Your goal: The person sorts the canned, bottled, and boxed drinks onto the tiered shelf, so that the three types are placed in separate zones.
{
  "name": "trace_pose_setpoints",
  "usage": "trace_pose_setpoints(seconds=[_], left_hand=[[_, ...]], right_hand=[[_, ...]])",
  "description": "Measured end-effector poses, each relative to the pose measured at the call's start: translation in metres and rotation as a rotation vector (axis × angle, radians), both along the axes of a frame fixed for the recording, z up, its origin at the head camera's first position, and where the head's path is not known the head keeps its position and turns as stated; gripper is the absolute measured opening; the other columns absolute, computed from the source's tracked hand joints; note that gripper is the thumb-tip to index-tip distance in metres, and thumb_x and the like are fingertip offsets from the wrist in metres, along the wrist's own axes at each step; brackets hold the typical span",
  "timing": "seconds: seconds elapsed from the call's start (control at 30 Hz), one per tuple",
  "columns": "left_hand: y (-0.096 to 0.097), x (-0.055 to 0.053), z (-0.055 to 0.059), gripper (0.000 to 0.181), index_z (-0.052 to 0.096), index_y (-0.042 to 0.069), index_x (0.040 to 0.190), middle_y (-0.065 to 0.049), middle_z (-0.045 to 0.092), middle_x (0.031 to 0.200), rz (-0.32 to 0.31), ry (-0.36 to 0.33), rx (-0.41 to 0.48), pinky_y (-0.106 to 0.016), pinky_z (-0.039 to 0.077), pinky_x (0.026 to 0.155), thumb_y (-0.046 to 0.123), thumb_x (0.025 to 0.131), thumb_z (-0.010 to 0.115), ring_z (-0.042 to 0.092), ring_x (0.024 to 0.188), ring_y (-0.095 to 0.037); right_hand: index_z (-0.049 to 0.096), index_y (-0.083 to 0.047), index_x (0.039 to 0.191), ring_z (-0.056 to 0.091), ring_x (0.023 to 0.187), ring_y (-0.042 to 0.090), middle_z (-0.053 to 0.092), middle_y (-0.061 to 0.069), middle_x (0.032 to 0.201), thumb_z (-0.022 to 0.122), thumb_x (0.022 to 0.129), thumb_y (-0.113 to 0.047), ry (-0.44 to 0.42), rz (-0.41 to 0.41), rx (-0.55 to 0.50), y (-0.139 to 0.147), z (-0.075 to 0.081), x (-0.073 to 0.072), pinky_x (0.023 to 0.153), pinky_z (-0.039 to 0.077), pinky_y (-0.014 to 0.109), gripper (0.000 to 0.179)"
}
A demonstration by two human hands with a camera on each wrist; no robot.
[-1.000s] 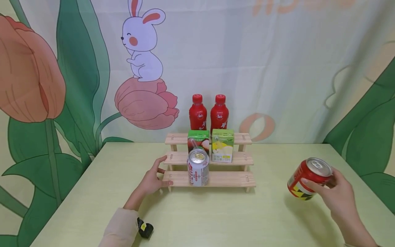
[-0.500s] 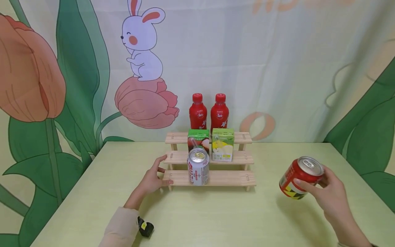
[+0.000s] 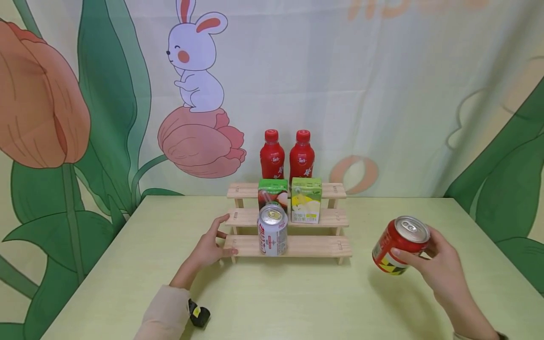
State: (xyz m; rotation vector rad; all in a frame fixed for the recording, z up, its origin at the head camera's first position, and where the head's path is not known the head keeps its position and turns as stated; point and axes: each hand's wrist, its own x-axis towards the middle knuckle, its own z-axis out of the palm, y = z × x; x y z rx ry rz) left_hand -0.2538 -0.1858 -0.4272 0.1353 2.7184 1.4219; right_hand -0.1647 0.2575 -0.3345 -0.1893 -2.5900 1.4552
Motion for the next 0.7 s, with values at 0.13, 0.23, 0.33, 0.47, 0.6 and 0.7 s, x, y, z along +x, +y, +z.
trace_pose_setpoints(seconds=[0.13,0.23,0.33,0.47,0.6,0.7], left_hand=[[0.000,0.001,0.000,0.089,0.024,0.023,0.141,-0.020,0.052,0.109,0.000,0.004,0.005,-0.031,0.043,0.062,0.007,0.071,0.077,0.052,0.070,-0.021],[0.000,0.000,0.000,0.089,0.024,0.022,0.141,-0.020,0.052,0.109,-0.005,0.008,0.008,-0.031,0.043,0.062,0.008,0.072,0.077,0.052,0.071,-0.021],[0.000,0.000,0.000,0.089,0.024,0.022,0.141,-0.020,0.052,0.109,-0.008,0.011,0.006,-0.031,0.043,0.062,0.008,0.071,0.077,0.052,0.071,-0.021],[0.000,0.001,0.001,0.090,0.024,0.023,0.141,-0.020,0.052,0.109,-0.001,0.006,0.002,-0.031,0.043,0.062,0.008,0.071,0.077,0.052,0.072,-0.022],[0.001,0.000,0.000,0.090,0.023,0.024,0.142,-0.020,0.052,0.110,0.010,-0.005,0.001,-0.030,0.043,0.062,0.007,0.071,0.077,0.052,0.073,-0.023],[0.001,0.001,0.000,0.090,0.024,0.024,0.142,-0.020,0.052,0.110,0.009,-0.005,0.001,-0.030,0.043,0.062,0.007,0.071,0.077,0.052,0.073,-0.022]], right_hand=[[0.028,-0.002,0.139,0.044,0.107,0.028,0.043,0.020,0.130,0.071,0.081,-0.023,0.001,0.020,-0.022,-0.006,0.000,-0.002,0.068,0.042,0.015,0.076],[0.029,-0.002,0.139,0.044,0.108,0.030,0.043,0.021,0.129,0.071,0.080,-0.022,0.010,0.033,-0.023,-0.010,0.000,-0.003,0.069,0.041,0.014,0.075],[0.031,-0.001,0.138,0.047,0.103,0.022,0.045,0.020,0.127,0.072,0.079,-0.021,0.032,0.048,-0.018,-0.015,0.000,-0.004,0.070,0.042,0.015,0.074],[0.034,-0.001,0.136,0.048,0.095,0.010,0.047,0.017,0.124,0.073,0.078,-0.018,0.064,0.074,-0.017,-0.021,0.001,-0.005,0.071,0.043,0.017,0.072],[0.035,-0.001,0.135,0.048,0.097,0.012,0.048,0.017,0.124,0.074,0.078,-0.018,0.073,0.105,-0.029,-0.028,0.000,-0.008,0.072,0.044,0.019,0.071],[0.036,-0.001,0.134,0.048,0.098,0.014,0.048,0.016,0.124,0.074,0.077,-0.017,0.067,0.121,-0.041,-0.032,-0.002,-0.010,0.073,0.043,0.020,0.070]])
